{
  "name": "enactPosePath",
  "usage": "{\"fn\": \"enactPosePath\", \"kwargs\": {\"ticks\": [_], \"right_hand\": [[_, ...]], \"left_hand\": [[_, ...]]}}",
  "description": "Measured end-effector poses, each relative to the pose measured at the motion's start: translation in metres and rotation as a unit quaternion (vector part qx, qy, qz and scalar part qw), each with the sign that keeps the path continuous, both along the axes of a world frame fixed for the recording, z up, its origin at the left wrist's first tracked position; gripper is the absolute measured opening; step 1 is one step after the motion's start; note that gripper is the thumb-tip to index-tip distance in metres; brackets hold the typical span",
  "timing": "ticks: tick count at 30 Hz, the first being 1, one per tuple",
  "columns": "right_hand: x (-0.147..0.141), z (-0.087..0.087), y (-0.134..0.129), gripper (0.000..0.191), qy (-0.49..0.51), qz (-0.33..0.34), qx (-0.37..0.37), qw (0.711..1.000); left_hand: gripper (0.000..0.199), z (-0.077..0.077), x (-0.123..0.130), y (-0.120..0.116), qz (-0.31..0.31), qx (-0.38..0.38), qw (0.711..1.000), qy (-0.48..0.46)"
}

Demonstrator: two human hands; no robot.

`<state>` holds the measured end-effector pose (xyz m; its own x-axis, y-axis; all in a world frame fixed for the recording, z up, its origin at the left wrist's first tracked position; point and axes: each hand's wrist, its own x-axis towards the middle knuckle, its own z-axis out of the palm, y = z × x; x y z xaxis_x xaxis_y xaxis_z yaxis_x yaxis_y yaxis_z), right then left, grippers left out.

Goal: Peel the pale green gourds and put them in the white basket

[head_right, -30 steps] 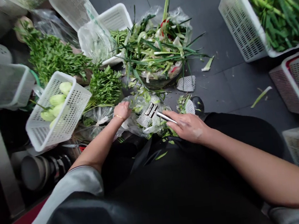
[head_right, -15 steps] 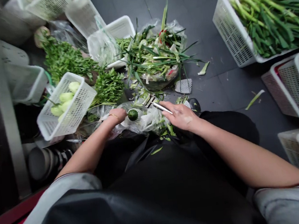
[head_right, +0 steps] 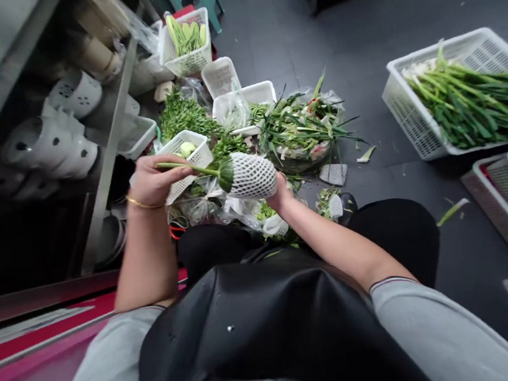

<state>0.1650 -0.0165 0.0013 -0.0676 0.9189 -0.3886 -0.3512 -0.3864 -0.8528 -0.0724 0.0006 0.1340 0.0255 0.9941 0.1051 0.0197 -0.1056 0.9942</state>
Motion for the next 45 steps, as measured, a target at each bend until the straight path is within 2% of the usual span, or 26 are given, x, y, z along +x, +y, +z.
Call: {"fn": "enactPosePath", "kwargs": {"ticks": [1,3,6,9,12,15,17,20,23,26,29,32,34,36,40,43,45], "right_hand": [[-0.006,0.004,0.003,0.033,0.007,-0.026,0.015,1.000],[-0.013,0.011,0.007,0.032,-0.008,-0.065,0.054,0.996],[-0.017,0.017,0.006,0.036,-0.136,-0.065,0.135,0.979],[-0.017,0.016,-0.006,0.044,-0.265,0.029,0.217,0.939],[-0.006,0.014,-0.019,0.042,-0.307,0.159,0.209,0.915],[0.004,0.021,-0.022,0.038,-0.346,0.215,0.199,0.891],[0.002,0.030,-0.016,0.043,-0.356,0.223,0.206,0.884],[-0.016,0.044,0.002,0.059,-0.373,0.189,0.221,0.881],[-0.032,0.046,0.021,0.060,-0.403,0.169,0.264,0.860],[-0.032,0.033,0.022,0.038,-0.416,0.181,0.245,0.857],[-0.025,0.018,0.009,0.029,-0.388,0.165,0.188,0.887],[-0.015,0.006,-0.005,0.024,-0.359,0.168,0.152,0.905],[-0.005,-0.006,-0.012,0.022,-0.381,0.172,0.149,0.896],[0.006,-0.022,-0.018,0.019,-0.416,0.178,0.140,0.881],[0.022,-0.055,-0.022,0.021,-0.439,0.209,0.099,0.868],[0.024,-0.060,-0.011,0.033,-0.430,0.238,0.112,0.864],[0.021,-0.052,0.000,0.040,-0.432,0.231,0.127,0.862]], "left_hand": [[0.024,-0.013,0.013,-0.004,0.001,0.008,0.999,-0.037],[0.032,-0.044,0.041,-0.009,0.042,0.012,0.987,-0.157],[0.047,-0.090,0.074,-0.015,0.090,-0.062,0.949,-0.296],[0.047,-0.124,0.074,-0.014,0.078,-0.159,0.916,-0.359],[0.035,-0.141,0.041,-0.009,0.103,-0.168,0.911,-0.363],[0.040,-0.137,0.006,-0.003,0.096,-0.101,0.935,-0.325],[0.048,-0.128,-0.002,0.001,0.082,-0.074,0.944,-0.310],[0.053,-0.119,0.011,0.007,0.108,-0.085,0.938,-0.317],[0.047,-0.125,0.031,0.009,0.156,-0.080,0.923,-0.343],[0.035,-0.138,0.040,0.005,0.138,-0.115,0.920,-0.349],[0.025,-0.145,0.040,0.004,0.087,-0.178,0.931,-0.308],[0.023,-0.141,0.037,0.009,0.111,-0.133,0.959,-0.225],[0.024,-0.132,0.028,0.013,0.152,-0.062,0.968,-0.191],[0.026,-0.123,0.011,0.018,0.166,-0.019,0.961,-0.220],[0.035,-0.112,-0.031,0.019,0.157,-0.019,0.941,-0.298],[0.043,-0.119,-0.042,0.019,0.168,-0.045,0.938,-0.299],[0.046,-0.131,-0.032,0.021,0.162,-0.085,0.938,-0.293]]}}
